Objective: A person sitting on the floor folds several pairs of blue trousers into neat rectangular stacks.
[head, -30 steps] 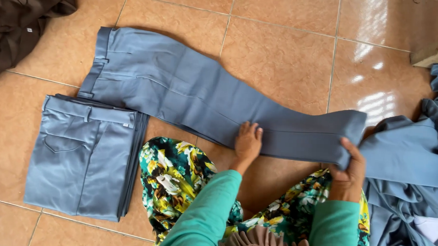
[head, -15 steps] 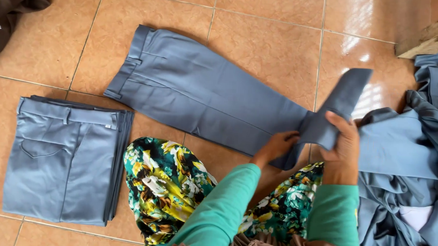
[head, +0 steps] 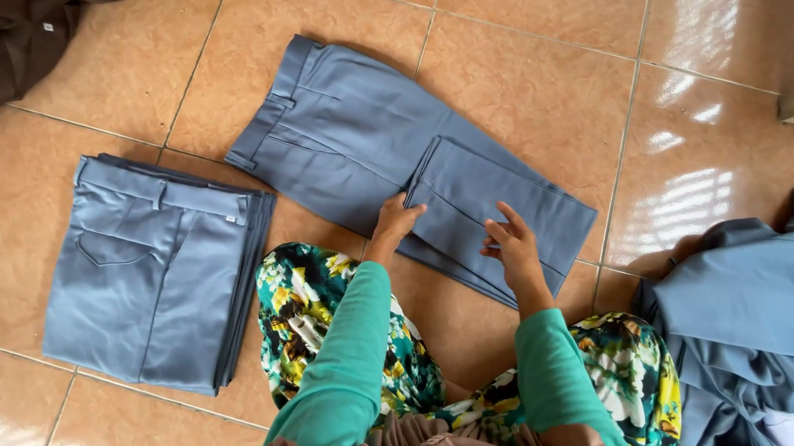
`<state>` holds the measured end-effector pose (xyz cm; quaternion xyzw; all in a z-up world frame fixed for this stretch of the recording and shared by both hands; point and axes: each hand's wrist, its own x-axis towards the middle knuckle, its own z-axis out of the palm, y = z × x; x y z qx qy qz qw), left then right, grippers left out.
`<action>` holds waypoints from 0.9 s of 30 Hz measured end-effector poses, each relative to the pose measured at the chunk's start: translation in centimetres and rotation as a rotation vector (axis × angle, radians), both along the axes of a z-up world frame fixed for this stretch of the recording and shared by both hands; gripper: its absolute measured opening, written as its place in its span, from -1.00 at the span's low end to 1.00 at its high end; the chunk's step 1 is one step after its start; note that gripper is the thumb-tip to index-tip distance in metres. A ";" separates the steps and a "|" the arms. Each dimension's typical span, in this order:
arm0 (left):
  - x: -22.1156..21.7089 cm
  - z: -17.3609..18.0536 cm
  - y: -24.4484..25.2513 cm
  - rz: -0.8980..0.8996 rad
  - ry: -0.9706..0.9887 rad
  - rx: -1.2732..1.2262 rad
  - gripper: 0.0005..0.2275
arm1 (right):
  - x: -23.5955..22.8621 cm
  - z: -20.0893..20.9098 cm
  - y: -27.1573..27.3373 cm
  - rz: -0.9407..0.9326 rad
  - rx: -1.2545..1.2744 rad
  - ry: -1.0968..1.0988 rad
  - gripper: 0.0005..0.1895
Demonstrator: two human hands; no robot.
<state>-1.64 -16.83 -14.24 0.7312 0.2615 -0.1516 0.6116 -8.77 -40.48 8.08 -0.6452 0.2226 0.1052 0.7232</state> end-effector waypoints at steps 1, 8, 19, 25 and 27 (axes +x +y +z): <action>0.1 -0.9 -0.2 -0.086 0.026 0.171 -0.48 | -0.2 -0.8 -0.9 -0.031 -0.048 0.004 -0.41; -4.4 14.5 -6.3 -0.213 -0.615 1.146 -0.56 | -1.0 -7.3 -6.0 -0.158 -0.795 -0.388 -0.64; -4.8 11.5 -9.4 -0.596 -0.713 1.129 -0.56 | -1.6 -12.4 -7.3 0.068 -1.532 -0.220 -0.47; 0.7 10.4 -9.3 -0.430 -0.615 1.306 -0.49 | 1.6 -13.8 -8.6 0.057 -1.526 -0.114 -0.35; 1.6 10.8 -11.8 -0.538 -0.652 1.220 -0.49 | 3.3 -14.2 -6.3 0.102 -1.614 -0.295 -0.37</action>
